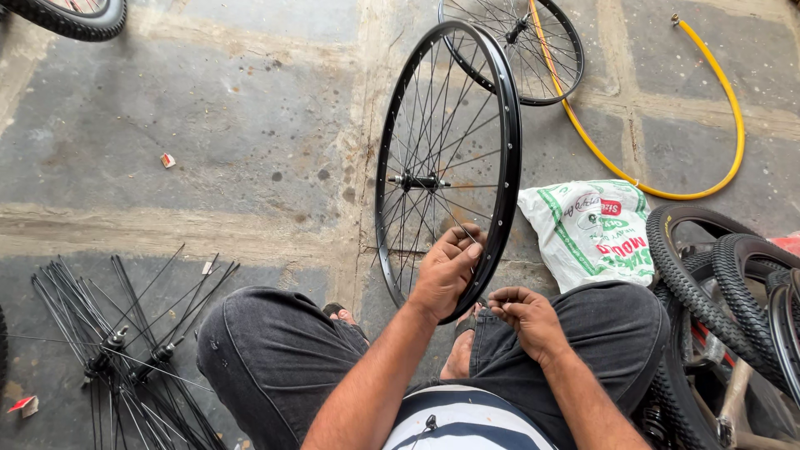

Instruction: The person sits on the floor and laces spokes into a bicycle rim, drawing spokes from a bundle through the hub and seating them in the rim eyelets. The person lifts, rotates, and repositions the rim while working and reaches for spokes from a pile on the ground.

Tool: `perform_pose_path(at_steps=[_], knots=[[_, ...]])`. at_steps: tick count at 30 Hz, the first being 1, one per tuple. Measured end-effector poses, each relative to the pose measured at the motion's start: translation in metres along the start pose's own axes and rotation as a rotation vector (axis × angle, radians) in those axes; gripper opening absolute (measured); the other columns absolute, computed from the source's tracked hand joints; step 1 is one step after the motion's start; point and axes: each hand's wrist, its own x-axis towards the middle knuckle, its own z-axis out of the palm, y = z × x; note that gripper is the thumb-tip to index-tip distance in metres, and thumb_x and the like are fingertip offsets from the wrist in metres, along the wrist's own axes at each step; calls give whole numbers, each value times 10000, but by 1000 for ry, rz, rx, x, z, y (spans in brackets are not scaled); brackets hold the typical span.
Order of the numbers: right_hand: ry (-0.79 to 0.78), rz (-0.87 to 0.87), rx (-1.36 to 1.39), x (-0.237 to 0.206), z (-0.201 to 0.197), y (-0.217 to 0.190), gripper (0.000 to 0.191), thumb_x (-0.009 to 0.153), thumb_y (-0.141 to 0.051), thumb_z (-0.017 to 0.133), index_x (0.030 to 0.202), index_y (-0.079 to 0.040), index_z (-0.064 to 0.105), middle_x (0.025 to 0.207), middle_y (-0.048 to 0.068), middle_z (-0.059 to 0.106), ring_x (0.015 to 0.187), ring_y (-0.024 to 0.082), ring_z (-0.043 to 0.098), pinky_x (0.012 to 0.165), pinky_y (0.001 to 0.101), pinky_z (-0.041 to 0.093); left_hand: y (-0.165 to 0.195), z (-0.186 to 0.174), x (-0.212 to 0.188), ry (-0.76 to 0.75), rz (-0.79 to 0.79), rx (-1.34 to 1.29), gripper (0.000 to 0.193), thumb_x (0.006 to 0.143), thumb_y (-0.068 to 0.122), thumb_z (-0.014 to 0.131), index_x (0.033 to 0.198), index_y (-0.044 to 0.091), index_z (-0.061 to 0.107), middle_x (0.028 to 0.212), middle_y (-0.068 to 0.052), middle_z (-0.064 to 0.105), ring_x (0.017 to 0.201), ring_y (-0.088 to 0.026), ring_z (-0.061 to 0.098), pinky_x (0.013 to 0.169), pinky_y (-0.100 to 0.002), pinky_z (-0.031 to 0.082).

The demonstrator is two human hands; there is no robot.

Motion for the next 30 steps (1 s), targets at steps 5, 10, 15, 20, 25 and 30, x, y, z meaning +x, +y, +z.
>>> perform_pose_path(at_steps=[5,10,15,20,25,30], knots=[[56,-17,35,-4,-4,-8,207,923,0,625,1124,31,665,1025,155,749,873,182,745,748,248,609,1,0,1,-25,11,28,326,1047,55,648,1315,35,464,1073,-106,703,926,-130,702,775,-253,587],[84,-45,-24,-3,-3,-4,191,922,-103,733,1062,-27,626,891,109,744,672,107,655,529,193,474,1,2,1,1,-10,16,388,977,56,668,1297,48,448,1099,-83,717,942,-118,710,786,-235,588],[121,-59,-75,0,-8,3,172,921,-134,749,1009,6,704,803,32,704,529,37,454,447,191,327,-2,2,2,34,9,49,388,1008,97,683,1310,36,447,1047,-97,705,935,-121,707,798,-249,598],[73,-66,-130,2,-11,2,216,867,-61,756,1069,13,751,786,19,703,521,29,445,443,193,317,-5,-2,4,-17,26,46,412,1023,82,697,1334,24,433,1066,-106,710,915,-123,696,769,-244,571],[88,-113,-196,3,-8,-7,176,894,-127,726,1026,-10,735,792,14,713,497,24,400,425,194,283,-8,-3,5,6,18,16,444,983,103,713,1329,21,446,1076,-94,713,944,-130,714,813,-255,586],[229,-213,-258,6,6,-44,136,958,-216,682,997,-90,646,766,-17,607,527,35,420,440,195,314,-11,-4,7,4,81,148,363,1088,85,708,1343,-6,466,1075,-137,702,871,-135,673,723,-239,539]])
